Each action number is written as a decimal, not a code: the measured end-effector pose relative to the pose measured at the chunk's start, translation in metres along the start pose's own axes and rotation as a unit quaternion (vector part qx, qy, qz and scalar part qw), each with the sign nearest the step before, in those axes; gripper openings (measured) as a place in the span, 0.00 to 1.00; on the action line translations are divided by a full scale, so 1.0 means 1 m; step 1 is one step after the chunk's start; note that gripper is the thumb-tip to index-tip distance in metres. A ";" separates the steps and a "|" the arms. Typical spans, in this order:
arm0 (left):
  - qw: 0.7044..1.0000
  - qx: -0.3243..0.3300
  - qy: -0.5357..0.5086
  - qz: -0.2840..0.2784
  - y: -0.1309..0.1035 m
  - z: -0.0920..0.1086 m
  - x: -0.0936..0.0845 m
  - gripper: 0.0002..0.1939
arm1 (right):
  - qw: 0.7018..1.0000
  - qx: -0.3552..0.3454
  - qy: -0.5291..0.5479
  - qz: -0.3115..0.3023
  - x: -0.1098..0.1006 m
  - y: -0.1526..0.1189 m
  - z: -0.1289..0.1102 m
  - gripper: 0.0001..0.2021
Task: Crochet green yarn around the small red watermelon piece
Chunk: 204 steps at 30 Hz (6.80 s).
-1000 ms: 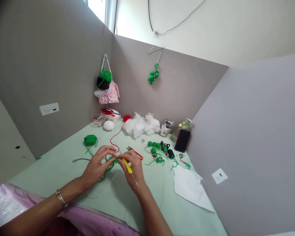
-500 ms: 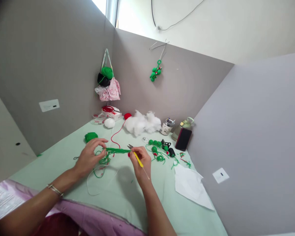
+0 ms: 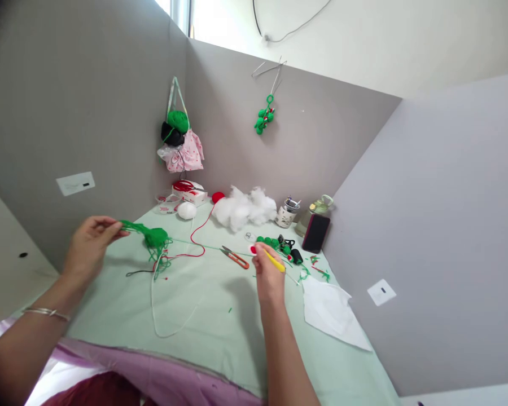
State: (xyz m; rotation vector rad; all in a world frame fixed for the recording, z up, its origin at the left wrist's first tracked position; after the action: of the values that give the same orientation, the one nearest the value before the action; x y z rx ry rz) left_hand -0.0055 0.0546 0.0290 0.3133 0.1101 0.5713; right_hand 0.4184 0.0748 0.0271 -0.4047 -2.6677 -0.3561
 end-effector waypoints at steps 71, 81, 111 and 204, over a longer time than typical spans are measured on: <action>0.852 -0.241 -0.199 -0.420 -0.173 0.046 0.140 0.21 | 0.982 -0.099 -0.120 -0.104 0.029 -0.141 -0.030 0.13; 0.857 -0.246 -0.221 -0.395 -0.178 0.047 0.140 0.24 | 0.802 -0.403 -0.415 -0.146 0.052 -0.173 -0.039 0.21; 0.822 -0.292 -0.235 -0.430 -0.181 0.047 0.148 0.18 | 0.988 -0.074 -0.095 -0.098 0.031 -0.132 -0.017 0.09; 0.767 -0.399 -0.297 -0.406 -0.185 0.038 0.148 0.19 | 0.937 -0.234 -0.248 -0.074 0.032 -0.151 -0.040 0.12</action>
State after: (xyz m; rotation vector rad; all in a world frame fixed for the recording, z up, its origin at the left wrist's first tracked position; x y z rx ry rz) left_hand 0.2209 -0.0218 0.0035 -0.4074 -0.5942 -0.3967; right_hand 0.3552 -0.0699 0.0483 -0.4849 -3.0967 -1.0751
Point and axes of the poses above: each hand's wrist, its own y-axis towards the middle knuckle, its own x-axis out of the palm, z = x × y, the point moved 7 cm from there along y, towards the middle knuckle, and after that the axes turned 5 degrees about y, right-handed, at the moved point
